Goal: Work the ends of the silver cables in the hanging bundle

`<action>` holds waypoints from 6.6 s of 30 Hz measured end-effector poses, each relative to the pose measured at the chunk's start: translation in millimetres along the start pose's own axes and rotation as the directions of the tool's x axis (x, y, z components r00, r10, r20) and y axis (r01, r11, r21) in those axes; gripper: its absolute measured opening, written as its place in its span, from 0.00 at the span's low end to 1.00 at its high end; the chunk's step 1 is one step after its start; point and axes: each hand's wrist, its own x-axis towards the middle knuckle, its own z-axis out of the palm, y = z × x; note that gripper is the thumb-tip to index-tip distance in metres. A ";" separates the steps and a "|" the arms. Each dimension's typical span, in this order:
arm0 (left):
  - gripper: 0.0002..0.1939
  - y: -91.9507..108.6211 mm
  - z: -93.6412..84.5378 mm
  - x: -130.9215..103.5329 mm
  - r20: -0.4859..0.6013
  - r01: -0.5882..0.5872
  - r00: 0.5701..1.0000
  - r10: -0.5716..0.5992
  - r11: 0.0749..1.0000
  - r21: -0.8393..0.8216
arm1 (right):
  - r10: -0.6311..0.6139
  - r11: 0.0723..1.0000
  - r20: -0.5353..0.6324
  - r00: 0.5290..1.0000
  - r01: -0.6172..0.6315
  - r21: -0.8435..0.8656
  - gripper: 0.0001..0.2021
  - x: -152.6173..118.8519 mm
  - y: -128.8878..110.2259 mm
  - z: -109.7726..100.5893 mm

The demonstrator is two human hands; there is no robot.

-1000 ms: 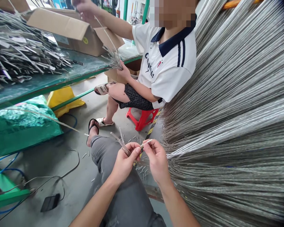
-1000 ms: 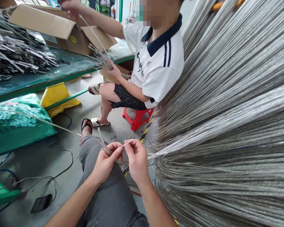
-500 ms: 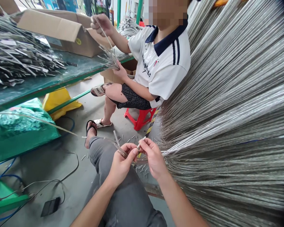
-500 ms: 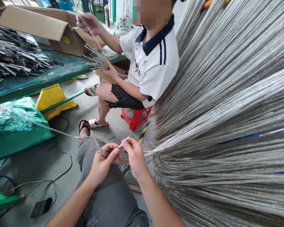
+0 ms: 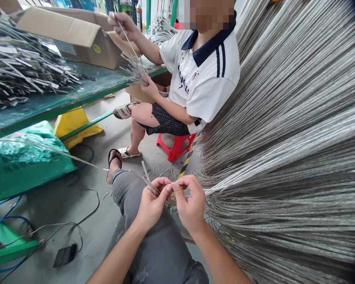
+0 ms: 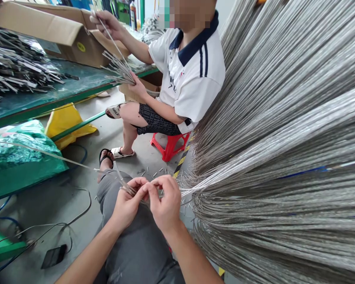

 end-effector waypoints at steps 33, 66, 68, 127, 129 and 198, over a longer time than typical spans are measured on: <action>0.12 3.5 -4.0 0.4 0.080 0.046 0.996 -0.049 0.998 0.038 | 0.450 0.760 0.134 0.883 -0.458 0.461 0.14 -12.2 15.2 17.6; 0.13 3.9 1.0 1.1 0.062 0.033 0.997 -0.035 0.999 0.029 | 0.430 0.659 0.316 0.846 -0.534 0.530 0.11 1.0 5.6 10.2; 0.12 3.2 1.8 0.4 0.087 0.038 0.995 -0.041 0.998 0.040 | 0.411 0.701 0.257 0.875 -0.483 0.524 0.11 -0.8 5.3 10.6; 0.16 1.9 2.7 4.7 0.138 0.180 0.975 -0.171 0.982 -0.050 | 0.535 0.796 -0.136 0.834 -0.444 0.411 0.20 74.7 52.3 -12.0; 0.14 1.3 2.7 7.5 0.099 0.157 0.984 -0.148 0.983 -0.091 | 0.481 0.841 -0.037 0.876 -0.449 0.302 0.19 64.0 51.3 -14.7; 0.16 3.3 4.4 10.4 -0.068 0.116 0.988 -0.141 0.950 -0.289 | 0.582 0.586 0.139 0.801 -0.532 0.612 0.14 4.3 17.4 -8.8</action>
